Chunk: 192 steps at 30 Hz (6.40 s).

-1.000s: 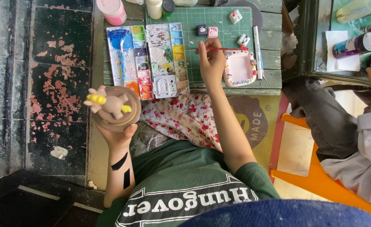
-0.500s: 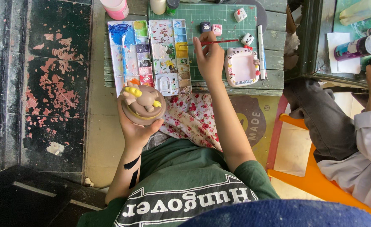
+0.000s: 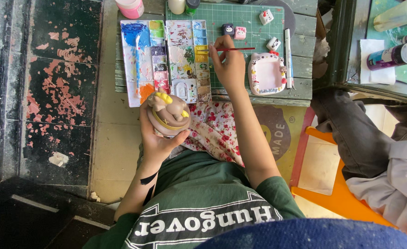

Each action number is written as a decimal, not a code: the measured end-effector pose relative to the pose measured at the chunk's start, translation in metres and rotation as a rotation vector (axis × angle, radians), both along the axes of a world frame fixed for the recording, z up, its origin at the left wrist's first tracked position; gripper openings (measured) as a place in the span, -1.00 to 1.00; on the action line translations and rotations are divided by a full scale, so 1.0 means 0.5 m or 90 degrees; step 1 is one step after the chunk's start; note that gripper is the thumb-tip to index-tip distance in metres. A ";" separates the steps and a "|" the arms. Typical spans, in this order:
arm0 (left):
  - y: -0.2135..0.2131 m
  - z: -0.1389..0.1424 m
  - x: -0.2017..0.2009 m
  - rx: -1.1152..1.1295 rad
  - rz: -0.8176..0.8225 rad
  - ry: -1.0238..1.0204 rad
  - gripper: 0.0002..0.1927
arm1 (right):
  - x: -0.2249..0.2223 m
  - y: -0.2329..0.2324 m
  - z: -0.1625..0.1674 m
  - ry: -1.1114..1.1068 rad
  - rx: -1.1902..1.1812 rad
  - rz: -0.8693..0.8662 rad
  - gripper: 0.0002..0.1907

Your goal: The person holds a small clay figurine in one hand and paints it with a brush, applying yellow and other paint to the figure's details. They dip the brush into a watercolor palette, open a small white paint jar, and continue painting the figurine while seated at the work table.

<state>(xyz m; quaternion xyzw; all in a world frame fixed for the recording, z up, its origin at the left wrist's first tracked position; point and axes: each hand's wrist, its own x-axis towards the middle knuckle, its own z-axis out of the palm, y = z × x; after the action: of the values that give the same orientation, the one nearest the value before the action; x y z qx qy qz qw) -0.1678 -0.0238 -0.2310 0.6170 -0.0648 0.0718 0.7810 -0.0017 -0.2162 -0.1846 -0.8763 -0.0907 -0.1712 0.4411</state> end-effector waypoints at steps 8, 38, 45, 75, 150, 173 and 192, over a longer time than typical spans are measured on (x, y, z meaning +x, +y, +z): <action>-0.005 0.009 0.002 0.020 0.001 -0.011 -0.01 | 0.008 -0.004 0.006 -0.010 -0.034 -0.070 -0.78; -0.029 0.040 -0.014 0.099 0.002 -0.055 0.02 | -0.221 -0.056 -0.021 0.097 0.582 0.130 -0.81; -0.055 0.063 -0.026 0.179 0.048 -0.088 0.07 | -0.324 -0.032 -0.002 0.137 0.669 0.224 -0.86; -0.068 0.080 -0.033 0.194 0.061 -0.131 0.07 | -0.361 -0.015 0.007 0.071 0.511 0.182 -0.88; -0.065 0.074 -0.040 0.212 0.065 -0.118 0.08 | -0.353 -0.035 0.011 0.099 0.563 0.220 -0.83; -0.065 0.077 -0.042 0.205 0.046 -0.116 0.08 | -0.352 -0.040 0.019 0.152 0.614 0.240 -0.84; -0.067 0.078 -0.043 0.201 0.041 -0.109 0.10 | -0.347 -0.040 0.021 0.122 0.728 0.262 -0.87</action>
<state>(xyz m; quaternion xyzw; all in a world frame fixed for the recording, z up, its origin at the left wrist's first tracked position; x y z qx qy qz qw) -0.1894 -0.0572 -0.1921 0.7252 -0.1214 0.1382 0.6635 -0.1751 -0.2359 -0.1743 -0.4768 -0.1114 -0.0246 0.8716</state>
